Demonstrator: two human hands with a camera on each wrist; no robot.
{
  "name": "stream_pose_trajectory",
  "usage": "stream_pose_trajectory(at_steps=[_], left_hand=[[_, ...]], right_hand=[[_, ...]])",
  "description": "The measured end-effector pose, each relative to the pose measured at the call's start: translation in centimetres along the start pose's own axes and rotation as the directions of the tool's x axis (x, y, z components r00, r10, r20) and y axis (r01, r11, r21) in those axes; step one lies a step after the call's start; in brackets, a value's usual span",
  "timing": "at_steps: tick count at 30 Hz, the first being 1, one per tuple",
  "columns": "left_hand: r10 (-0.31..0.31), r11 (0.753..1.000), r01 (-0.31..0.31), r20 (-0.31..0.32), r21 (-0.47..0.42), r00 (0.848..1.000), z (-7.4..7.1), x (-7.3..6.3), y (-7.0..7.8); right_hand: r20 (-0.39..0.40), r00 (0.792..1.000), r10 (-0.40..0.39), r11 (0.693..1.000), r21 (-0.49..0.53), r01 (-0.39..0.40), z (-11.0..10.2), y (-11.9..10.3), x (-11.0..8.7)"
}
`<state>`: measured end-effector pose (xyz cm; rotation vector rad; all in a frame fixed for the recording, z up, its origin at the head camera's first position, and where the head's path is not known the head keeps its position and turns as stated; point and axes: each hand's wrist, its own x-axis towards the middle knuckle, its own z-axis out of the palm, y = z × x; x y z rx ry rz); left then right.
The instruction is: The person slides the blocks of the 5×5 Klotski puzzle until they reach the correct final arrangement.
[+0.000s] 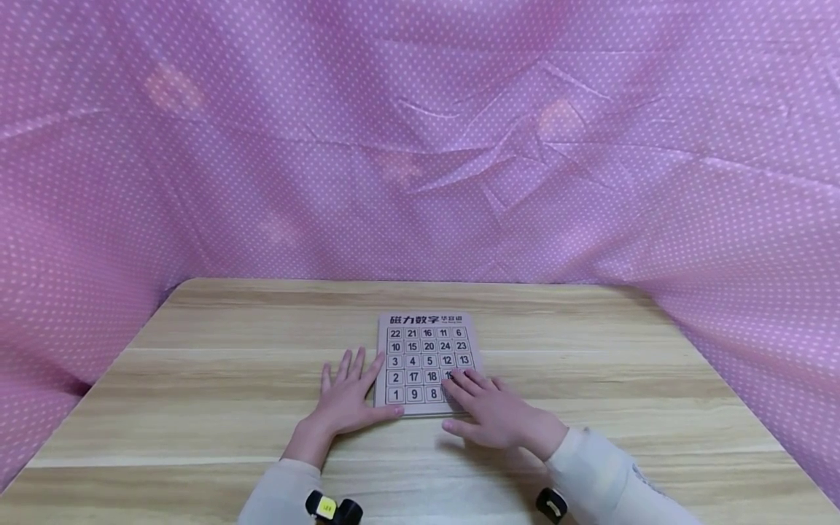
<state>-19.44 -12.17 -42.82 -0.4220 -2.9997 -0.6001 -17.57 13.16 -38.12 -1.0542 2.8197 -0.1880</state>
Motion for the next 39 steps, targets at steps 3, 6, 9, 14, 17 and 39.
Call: stream_pose_trajectory(at_steps=[3,6,9,14,17,39], left_hand=[[0.003,1.0,-0.003,-0.002,0.003,1.0,0.0,0.0,0.0],[0.003,1.0,-0.003,-0.003,0.007,1.0,0.0,0.0,-0.1],[0.001,1.0,-0.001,0.0,0.01,1.0,0.0,0.0,-0.2],[0.005,1.0,-0.005,0.0,0.017,1.0,0.0,0.0,-0.3],[0.008,0.999,-0.008,0.001,0.033,1.0,0.0,-0.1,-0.3],[-0.008,0.999,0.008,0.003,0.04,1.0,0.3,-0.2,-0.1]], right_hand=[[0.021,1.0,-0.013,1.0,-0.008,0.013,0.0,-0.7,0.7],[0.031,0.999,-0.028,0.999,-0.044,0.029,0.2,-1.5,1.6],[0.03,0.998,-0.052,0.996,-0.068,0.054,0.4,-2.3,2.4],[0.036,0.995,-0.093,0.993,-0.074,0.096,0.6,-3.5,3.4],[0.046,0.993,-0.11,0.991,-0.076,0.114,0.7,-3.9,3.8],[0.05,0.992,-0.12,0.991,-0.057,0.123,1.6,-3.5,3.4]])
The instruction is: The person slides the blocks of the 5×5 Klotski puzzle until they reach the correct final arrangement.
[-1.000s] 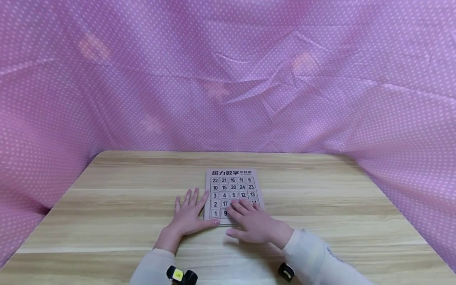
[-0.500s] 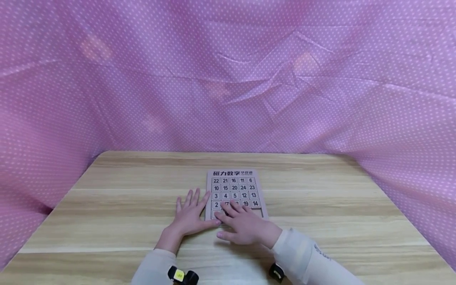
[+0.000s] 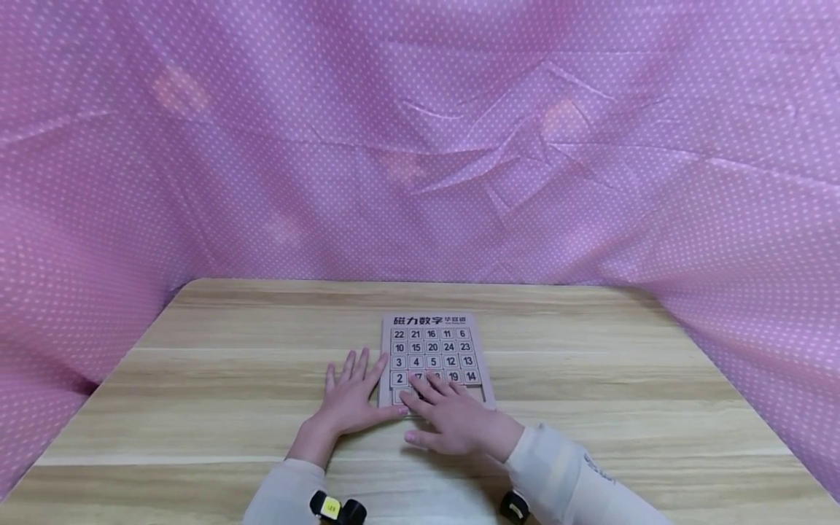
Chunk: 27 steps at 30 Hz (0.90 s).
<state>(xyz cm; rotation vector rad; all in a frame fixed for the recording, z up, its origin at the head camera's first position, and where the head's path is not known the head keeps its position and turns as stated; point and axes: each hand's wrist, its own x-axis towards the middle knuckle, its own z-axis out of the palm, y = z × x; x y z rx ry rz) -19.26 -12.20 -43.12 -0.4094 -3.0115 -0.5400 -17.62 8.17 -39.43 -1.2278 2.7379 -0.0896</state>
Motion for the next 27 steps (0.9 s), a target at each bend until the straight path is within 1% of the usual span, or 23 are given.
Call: stream_pose_trajectory(at_steps=[4,7,13,18,24,27], left_hand=[[0.0,1.0,0.0,-0.003,0.006,1.0,0.0,0.0,0.0],[0.003,1.0,-0.003,-0.003,-0.011,1.0,-0.1,0.0,0.1],[-0.011,1.0,0.011,0.003,-0.007,1.0,0.0,0.0,0.1],[-0.005,1.0,0.005,0.0,-0.017,1.0,0.1,0.0,0.1],[-0.005,1.0,0.005,0.007,-0.018,1.0,0.0,0.0,0.0],[0.002,1.0,-0.002,0.005,-0.025,1.0,0.0,-0.1,0.1]], right_hand=[[-0.001,1.0,0.003,1.0,0.005,-0.003,0.1,0.3,-0.3],[0.001,1.0,0.012,1.0,0.005,-0.012,0.1,0.5,-0.5],[-0.006,1.0,0.017,1.0,0.013,-0.017,0.0,0.9,-1.0],[-0.019,1.0,0.01,1.0,0.026,-0.01,0.1,1.2,-1.3],[-0.041,0.999,0.002,1.0,0.013,-0.002,0.5,1.6,-1.5],[-0.036,0.999,0.008,1.0,0.02,-0.008,0.4,1.6,-1.5]])
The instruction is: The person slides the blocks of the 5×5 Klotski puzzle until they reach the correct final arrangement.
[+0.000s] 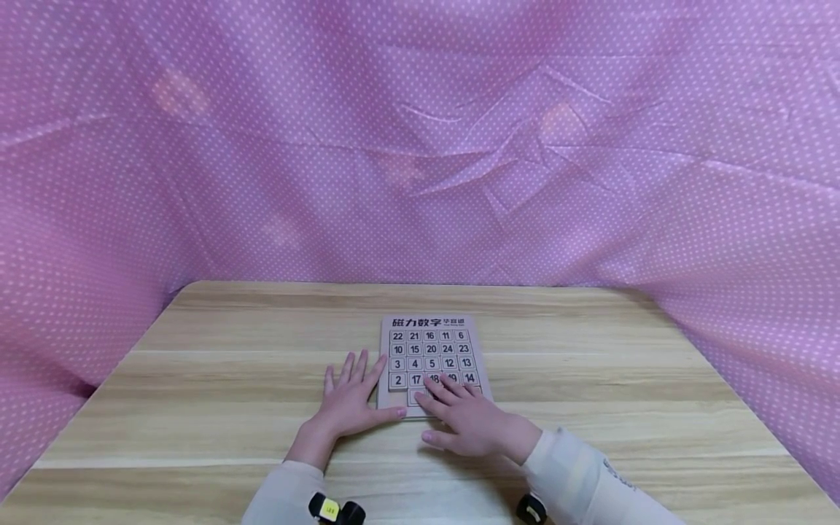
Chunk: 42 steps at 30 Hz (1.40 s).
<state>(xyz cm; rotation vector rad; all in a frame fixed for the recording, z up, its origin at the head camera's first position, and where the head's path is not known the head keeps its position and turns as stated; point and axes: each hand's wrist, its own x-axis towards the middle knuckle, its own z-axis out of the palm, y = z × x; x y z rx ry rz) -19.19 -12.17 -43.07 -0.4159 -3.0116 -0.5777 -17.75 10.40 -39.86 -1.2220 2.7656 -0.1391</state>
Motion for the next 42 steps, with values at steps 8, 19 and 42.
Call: stream_pose_trajectory(at_steps=[8,19,42], left_hand=[[-0.004,1.0,0.004,0.005,0.0,1.0,-0.1,-0.1,0.1],[0.005,1.0,-0.005,0.002,0.023,1.0,-0.1,-0.3,0.0],[0.015,0.999,-0.015,0.015,0.042,1.0,-0.2,-0.1,0.0]], right_hand=[[0.008,1.0,0.007,1.0,0.006,-0.007,-0.1,-0.2,0.0],[-0.003,0.999,0.046,0.999,0.01,-0.046,-0.7,-0.7,2.1],[0.045,0.996,0.079,0.996,-0.056,-0.077,-1.0,-1.5,4.9]])
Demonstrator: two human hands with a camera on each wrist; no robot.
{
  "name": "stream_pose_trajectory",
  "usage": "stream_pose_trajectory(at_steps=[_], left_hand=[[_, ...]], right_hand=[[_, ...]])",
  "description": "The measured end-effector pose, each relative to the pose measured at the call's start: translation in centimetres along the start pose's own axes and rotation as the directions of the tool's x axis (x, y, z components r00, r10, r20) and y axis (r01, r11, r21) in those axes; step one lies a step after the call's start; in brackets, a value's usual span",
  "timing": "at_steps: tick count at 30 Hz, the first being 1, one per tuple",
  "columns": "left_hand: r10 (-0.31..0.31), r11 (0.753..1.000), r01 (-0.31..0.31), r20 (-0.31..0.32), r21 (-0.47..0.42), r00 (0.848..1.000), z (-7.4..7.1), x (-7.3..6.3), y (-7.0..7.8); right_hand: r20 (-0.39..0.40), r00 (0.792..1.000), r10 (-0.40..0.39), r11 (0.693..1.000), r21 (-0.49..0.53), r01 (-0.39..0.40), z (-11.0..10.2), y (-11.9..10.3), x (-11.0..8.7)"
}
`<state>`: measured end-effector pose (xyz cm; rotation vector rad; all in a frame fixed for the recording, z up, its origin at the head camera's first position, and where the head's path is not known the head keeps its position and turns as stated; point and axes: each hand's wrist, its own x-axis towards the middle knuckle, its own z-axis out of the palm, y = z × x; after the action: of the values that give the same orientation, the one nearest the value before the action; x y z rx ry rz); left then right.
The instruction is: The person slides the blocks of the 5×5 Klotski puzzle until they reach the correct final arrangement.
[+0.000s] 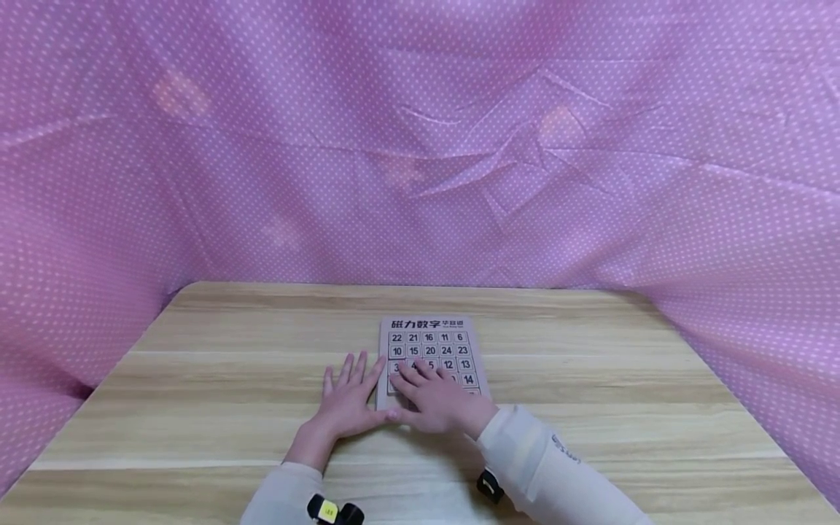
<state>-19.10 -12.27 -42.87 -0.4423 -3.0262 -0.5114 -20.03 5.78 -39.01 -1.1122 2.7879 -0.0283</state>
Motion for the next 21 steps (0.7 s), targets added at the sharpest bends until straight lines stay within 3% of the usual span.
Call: stream_pose_trajectory(at_steps=[21], left_hand=[[-0.005,1.0,0.004,-0.029,-0.025,1.0,0.3,0.0,0.0]], right_hand=[[-0.009,0.999,-0.045,0.999,0.003,0.045,0.4,-0.5,-1.5]])
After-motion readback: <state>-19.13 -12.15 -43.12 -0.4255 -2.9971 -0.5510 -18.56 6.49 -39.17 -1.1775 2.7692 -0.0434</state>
